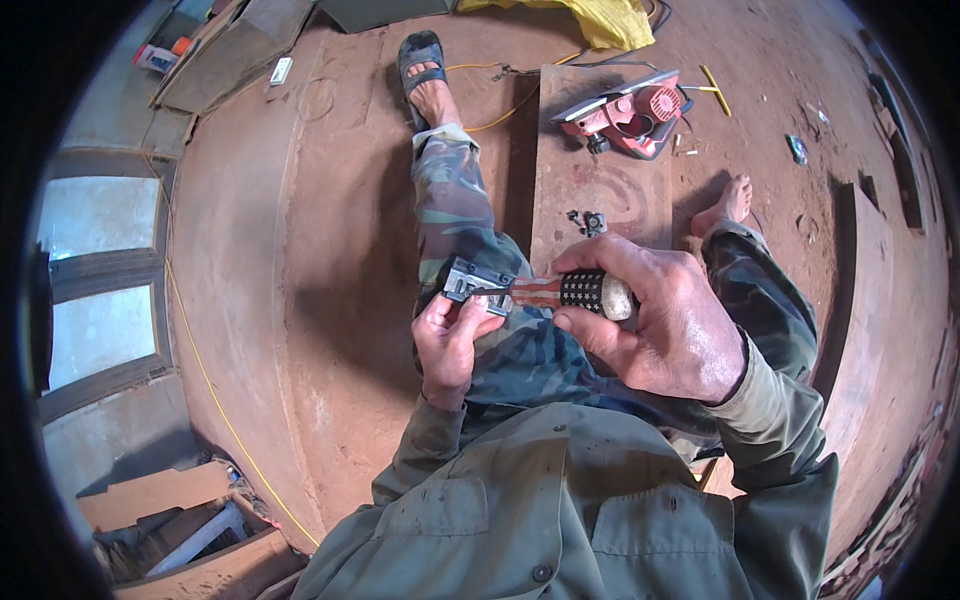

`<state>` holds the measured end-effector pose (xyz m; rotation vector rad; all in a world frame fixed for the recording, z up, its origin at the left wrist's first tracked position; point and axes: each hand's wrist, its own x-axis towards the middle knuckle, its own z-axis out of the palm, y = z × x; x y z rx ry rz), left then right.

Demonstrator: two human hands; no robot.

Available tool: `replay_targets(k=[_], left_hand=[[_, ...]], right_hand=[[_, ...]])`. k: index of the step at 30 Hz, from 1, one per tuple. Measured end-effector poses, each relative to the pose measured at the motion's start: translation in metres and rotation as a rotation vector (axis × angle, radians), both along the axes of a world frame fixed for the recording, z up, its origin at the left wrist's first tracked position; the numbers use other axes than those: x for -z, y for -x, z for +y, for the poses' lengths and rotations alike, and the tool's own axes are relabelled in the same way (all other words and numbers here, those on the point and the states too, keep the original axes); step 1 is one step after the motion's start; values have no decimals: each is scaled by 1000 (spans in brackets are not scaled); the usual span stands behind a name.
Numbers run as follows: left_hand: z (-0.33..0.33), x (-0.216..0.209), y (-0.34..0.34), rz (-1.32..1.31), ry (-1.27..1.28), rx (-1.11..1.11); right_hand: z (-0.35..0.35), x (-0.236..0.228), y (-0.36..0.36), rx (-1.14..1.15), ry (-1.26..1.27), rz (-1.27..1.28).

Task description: The person sits on the floor and uses a screwdriver to tighten screws on a small metal electrical component. They then place a chain of small metal rings onto a red and silver power tool and use a yellow T-handle Allen key to tighten the assembly.

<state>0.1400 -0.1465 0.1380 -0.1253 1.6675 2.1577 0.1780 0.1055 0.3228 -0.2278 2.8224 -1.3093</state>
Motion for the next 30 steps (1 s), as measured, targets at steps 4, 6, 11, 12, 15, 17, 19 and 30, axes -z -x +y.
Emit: replay_targets(k=[4,6,11,12,15,17,19,30], left_hand=[[1,-4,0,-12,-1,-16],[1,-5,0,-7,0,-9],[-1,-5,0,16,21,12],[-1,-5,0,27,16,14],[-1,-5,0,26,1,8],[0,-5,0,9,-22,-9],[0,-5,0,20,-7,-3],[1,-4,-1,46,29,-22]], right_hand=[[0,3,1,-9,-10,-1],[0,5,1,-10,-9,-10],[-1,5,6,-23,21,-15],[-1,4,8,-34,7,-31],[-1,-3,13,-64,-51,-31],[-4,-6,16,-71,-99,50],[-4,-12,19,-143,-125,87],[-24,-20,34,-38,-252,-21]])
